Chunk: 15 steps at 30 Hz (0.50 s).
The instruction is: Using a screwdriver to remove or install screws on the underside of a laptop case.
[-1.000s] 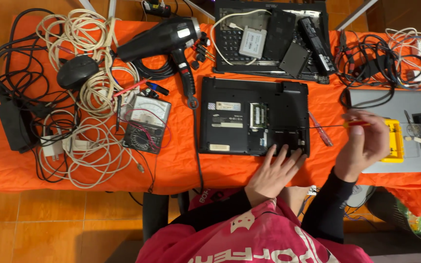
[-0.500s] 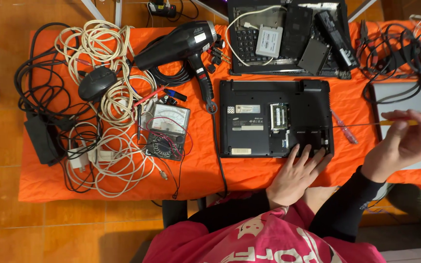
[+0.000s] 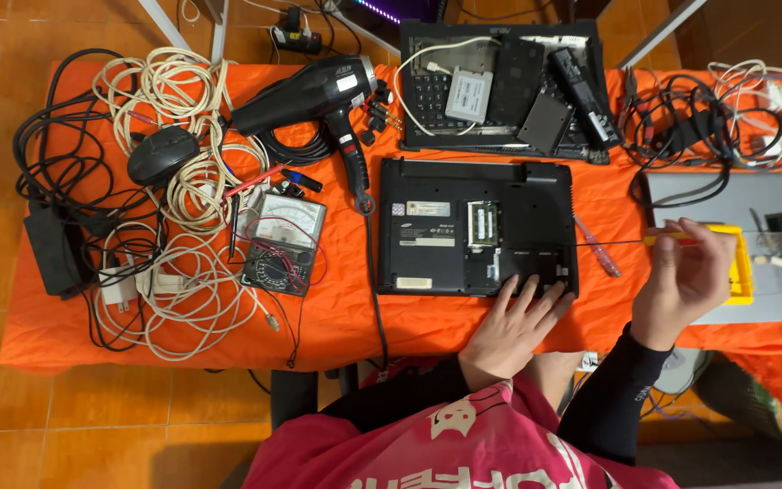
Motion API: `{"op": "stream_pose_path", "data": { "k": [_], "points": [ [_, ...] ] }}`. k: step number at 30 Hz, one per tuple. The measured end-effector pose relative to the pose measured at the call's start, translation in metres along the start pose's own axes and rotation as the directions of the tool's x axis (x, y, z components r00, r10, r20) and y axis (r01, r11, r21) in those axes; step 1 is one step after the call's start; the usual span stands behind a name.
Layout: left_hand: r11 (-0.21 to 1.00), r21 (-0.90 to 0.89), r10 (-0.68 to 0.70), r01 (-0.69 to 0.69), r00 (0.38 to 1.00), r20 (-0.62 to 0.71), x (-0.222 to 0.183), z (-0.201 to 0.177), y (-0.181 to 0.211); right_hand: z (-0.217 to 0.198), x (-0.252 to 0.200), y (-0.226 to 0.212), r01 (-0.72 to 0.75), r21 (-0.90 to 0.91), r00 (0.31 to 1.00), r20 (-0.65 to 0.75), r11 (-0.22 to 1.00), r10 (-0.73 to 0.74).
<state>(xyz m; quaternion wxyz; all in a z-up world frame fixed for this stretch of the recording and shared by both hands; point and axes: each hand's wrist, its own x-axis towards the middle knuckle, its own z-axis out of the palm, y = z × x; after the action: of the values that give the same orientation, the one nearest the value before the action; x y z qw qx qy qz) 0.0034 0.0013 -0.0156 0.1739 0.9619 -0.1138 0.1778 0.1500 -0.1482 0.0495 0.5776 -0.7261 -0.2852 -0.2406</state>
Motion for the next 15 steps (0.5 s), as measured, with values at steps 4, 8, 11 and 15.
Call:
{"op": "stream_pose_path", "data": {
  "k": [4, 8, 11, 15],
  "points": [
    [0.998, 0.070, 0.005, -0.007, 1.000, 0.027, 0.002, -0.009, 0.000, 0.007, 0.014, -0.011, -0.053, 0.156, 0.998, 0.031, 0.986, 0.049],
    [0.999, 0.021, 0.025, -0.025, 0.999, 0.023, 0.000, -0.011, 0.001, 0.009, 0.030, -0.030, -0.109, 0.187, 0.988, 0.130, 0.976, 0.085],
    [0.999, 0.032, 0.028, -0.029, 0.999, 0.019, 0.001, -0.014, 0.002, 0.007, 0.036, -0.027, -0.009, 0.139, 0.978, 0.210, 0.990, -0.021],
    [0.999, 0.019, 0.026, -0.028, 0.995, 0.096, 0.006, -0.028, 0.005, 0.001, 0.044, -0.015, 0.089, 0.095, 0.946, 0.305, 0.991, -0.114]
  ]
}}
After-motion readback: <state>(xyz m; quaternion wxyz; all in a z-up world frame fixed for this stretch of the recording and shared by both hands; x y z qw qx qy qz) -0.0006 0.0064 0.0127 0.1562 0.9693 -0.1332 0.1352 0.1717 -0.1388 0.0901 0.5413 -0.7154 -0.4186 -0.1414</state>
